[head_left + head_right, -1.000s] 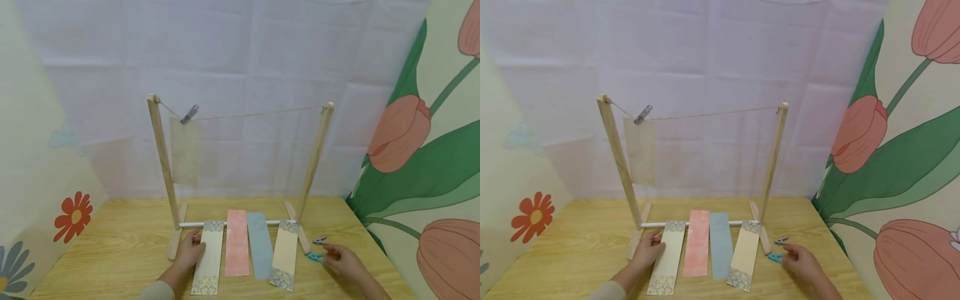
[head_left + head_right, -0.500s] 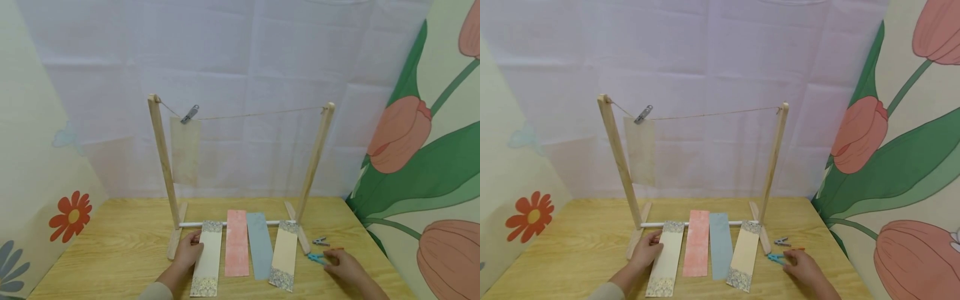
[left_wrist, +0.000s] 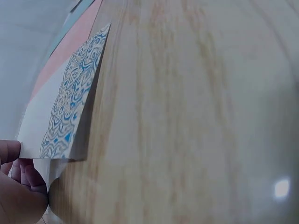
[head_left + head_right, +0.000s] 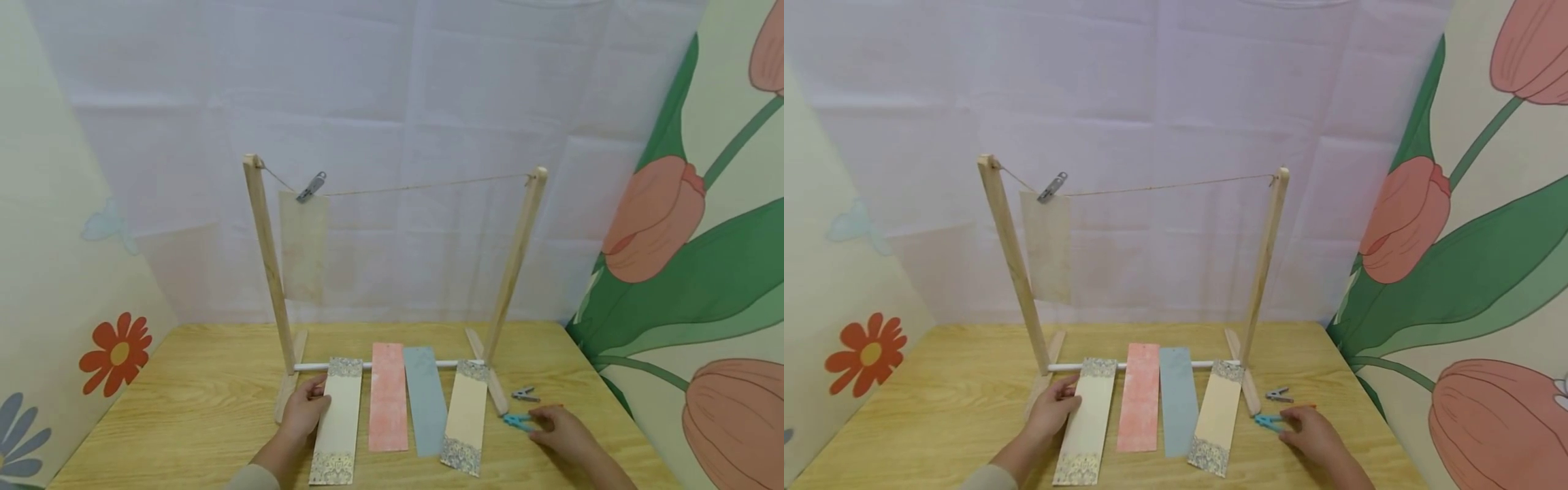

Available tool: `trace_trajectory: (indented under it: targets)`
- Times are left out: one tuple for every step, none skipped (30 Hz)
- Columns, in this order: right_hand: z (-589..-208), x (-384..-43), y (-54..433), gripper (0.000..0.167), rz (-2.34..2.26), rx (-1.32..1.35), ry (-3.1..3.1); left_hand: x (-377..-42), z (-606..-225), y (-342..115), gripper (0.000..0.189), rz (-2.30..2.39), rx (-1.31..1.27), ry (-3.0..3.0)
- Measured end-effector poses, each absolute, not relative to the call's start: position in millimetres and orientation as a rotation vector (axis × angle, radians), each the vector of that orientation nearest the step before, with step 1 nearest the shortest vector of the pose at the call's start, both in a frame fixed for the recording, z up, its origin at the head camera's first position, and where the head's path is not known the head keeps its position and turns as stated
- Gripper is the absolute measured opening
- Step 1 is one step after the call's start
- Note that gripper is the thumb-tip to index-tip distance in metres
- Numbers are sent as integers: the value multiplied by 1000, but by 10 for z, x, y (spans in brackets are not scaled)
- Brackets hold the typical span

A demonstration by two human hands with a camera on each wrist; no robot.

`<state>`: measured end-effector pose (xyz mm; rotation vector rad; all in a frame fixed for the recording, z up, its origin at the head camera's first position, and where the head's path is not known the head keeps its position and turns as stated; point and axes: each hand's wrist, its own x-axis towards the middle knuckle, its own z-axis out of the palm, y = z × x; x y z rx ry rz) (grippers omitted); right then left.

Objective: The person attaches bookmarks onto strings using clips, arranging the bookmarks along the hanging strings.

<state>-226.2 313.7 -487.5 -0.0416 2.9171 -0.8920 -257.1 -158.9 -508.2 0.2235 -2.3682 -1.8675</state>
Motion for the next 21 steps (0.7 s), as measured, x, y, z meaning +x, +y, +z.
trace_trajectory:
  targets:
    - [-4878,-2260,3143,44,-911,-28,2910,-2571,-5082,-1596,49,-1869,227,-2366]
    - [-4878,-2257,3150,45,-946,-13,2895,-2570,-5080,-1604,49,-1871,229,-2367]
    - [-4875,-2255,3156,46,-981,1,2880,-2567,-5072,-1609,50,-1878,231,-2368]
    - [-4869,-2253,3160,46,-1024,16,2864,-2565,-5062,-1616,50,-1885,226,-2371]
    - [-4862,-2252,3163,47,-1064,18,2851,-2562,-5049,-1621,50,-1888,219,-2376]
    - [-4850,-2252,3163,47,-1100,24,2838,-2557,-5031,-1624,50,-1904,222,-2376]
    - [-4835,-2255,3161,47,-1124,18,2830,-2553,-5011,-1628,51,-1913,214,-2376]
    - [-4815,-2257,3155,46,-1152,9,2823,-2551,-4990,-1631,51,-1923,206,-2371]
    - [-4793,-2260,3145,46,-1172,3,2822,-2549,-4967,-1631,51,-1934,197,-2361]
    - [-4768,-2259,3133,45,-1190,-6,2821,-2549,-4944,-1632,50,-1940,184,-2348]
    - [-4742,-2258,3119,44,-1195,-10,2826,-2548,-4919,-1630,50,-1945,177,-2333]
    - [-4713,-2259,3103,44,-1205,-18,2825,-2550,-4894,-1628,50,-1956,169,-2316]
    - [-4679,-2261,3084,43,-1217,-26,2822,-2553,-4865,-1626,49,-1954,156,-2304]
    - [-4641,-2265,3063,43,-1232,-39,2818,-2555,-4836,-1623,49,-1956,145,-2291]
    - [-4604,-2271,3042,44,-1241,-46,2813,-2554,-4803,-1620,49,-1957,138,-2285]
    - [-4566,-2279,3020,44,-1241,-58,2813,-2553,-4767,-1615,49,-1956,130,-2282]
    - [-4528,-2293,2998,45,-1254,-73,2803,-2552,-4733,-1611,49,-1951,125,-2283]
    - [-4488,-2307,2975,46,-1276,-97,2788,-2548,-4698,-1606,49,-1948,120,-2285]
    - [-4445,-2318,2949,47,-1295,-92,2773,-2544,-4662,-1601,49,-1948,114,-2286]
    - [-4406,-2332,2924,47,-1324,-94,2753,-2544,-4628,-1596,49,-1950,111,-2284]
    - [-4373,-2351,2900,48,-1354,-89,2732,-2544,-4598,-1591,49,-1952,110,-2283]
